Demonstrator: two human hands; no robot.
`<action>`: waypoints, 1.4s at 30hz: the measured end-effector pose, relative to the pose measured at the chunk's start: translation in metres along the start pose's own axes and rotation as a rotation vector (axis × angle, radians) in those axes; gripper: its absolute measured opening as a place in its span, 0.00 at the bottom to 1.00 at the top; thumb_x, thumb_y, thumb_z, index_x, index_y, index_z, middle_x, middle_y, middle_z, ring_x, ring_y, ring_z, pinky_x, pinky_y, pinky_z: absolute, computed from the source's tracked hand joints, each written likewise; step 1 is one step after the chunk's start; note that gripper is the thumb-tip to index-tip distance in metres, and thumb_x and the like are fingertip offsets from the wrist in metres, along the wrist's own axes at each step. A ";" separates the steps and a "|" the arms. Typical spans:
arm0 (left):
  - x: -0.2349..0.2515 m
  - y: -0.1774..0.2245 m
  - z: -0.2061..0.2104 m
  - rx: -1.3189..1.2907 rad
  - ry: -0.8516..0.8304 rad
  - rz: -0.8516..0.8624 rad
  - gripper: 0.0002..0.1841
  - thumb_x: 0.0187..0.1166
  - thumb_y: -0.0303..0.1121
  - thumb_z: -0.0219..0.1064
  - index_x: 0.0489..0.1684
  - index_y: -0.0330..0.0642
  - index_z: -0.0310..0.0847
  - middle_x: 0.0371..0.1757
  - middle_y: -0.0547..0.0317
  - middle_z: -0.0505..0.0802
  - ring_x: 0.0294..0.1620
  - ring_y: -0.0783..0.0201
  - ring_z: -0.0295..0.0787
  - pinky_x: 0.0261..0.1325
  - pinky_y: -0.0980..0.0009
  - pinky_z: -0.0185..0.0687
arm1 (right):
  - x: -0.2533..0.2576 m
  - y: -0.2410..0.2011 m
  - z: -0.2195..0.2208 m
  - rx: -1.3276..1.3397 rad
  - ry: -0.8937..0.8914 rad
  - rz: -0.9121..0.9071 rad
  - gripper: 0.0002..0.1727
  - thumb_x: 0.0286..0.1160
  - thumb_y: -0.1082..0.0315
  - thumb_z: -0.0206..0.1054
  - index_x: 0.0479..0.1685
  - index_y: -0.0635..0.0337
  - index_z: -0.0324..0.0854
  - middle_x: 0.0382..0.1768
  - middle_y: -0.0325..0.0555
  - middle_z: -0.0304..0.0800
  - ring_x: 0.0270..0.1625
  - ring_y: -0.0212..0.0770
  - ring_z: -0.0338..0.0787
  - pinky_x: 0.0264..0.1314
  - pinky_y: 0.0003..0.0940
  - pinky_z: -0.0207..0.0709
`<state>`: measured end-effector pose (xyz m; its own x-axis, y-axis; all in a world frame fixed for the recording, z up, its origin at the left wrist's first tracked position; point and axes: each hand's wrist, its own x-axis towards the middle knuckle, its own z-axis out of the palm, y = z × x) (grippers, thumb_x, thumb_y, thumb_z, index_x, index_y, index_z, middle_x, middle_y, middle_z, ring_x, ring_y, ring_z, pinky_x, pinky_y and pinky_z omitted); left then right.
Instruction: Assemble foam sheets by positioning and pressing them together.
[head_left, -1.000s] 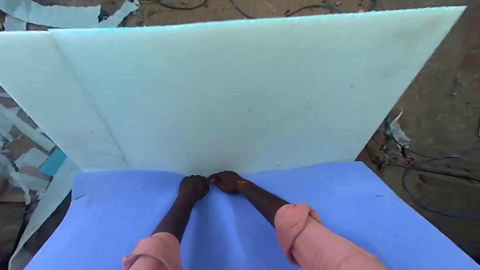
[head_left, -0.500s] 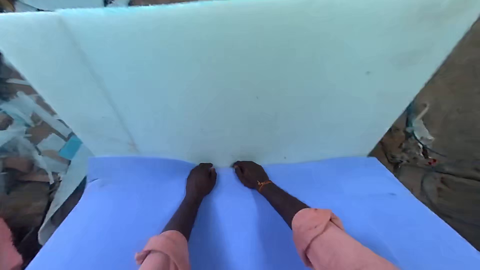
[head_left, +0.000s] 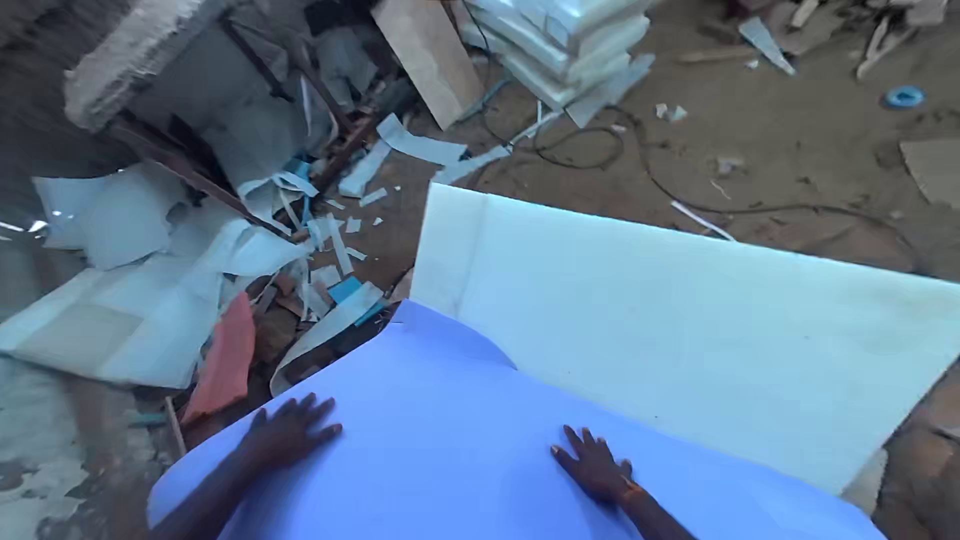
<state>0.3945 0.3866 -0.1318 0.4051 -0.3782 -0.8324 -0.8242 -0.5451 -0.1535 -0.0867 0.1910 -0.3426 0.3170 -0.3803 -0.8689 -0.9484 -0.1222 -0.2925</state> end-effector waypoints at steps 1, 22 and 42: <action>-0.005 -0.015 -0.007 -0.018 0.037 -0.033 0.44 0.78 0.79 0.37 0.96 0.73 0.48 0.98 0.58 0.52 0.98 0.43 0.39 0.89 0.26 0.28 | -0.014 -0.017 -0.005 -0.003 -0.034 -0.013 0.49 0.79 0.22 0.41 0.98 0.34 0.41 0.97 0.54 0.36 0.95 0.71 0.36 0.79 0.91 0.30; 0.162 0.015 0.008 0.127 -0.154 0.741 0.42 0.81 0.77 0.33 0.97 0.73 0.46 0.98 0.63 0.50 0.99 0.52 0.34 0.92 0.33 0.18 | -0.021 -0.160 0.041 -0.032 0.067 0.154 0.50 0.72 0.16 0.37 0.96 0.25 0.44 0.97 0.41 0.39 0.97 0.58 0.36 0.86 0.83 0.24; 0.388 0.204 0.099 0.108 0.520 1.046 0.25 0.83 0.55 0.57 0.67 0.52 0.85 0.69 0.53 0.87 0.73 0.48 0.80 0.78 0.46 0.71 | 0.233 -0.164 0.094 0.149 0.751 -0.241 0.29 0.71 0.48 0.72 0.71 0.49 0.83 0.71 0.52 0.83 0.70 0.59 0.82 0.60 0.61 0.80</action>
<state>0.3441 0.2024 -0.5385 -0.3972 -0.8785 -0.2654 -0.8707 0.2695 0.4113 0.1432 0.2083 -0.5347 0.3750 -0.8807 -0.2893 -0.8266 -0.1764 -0.5344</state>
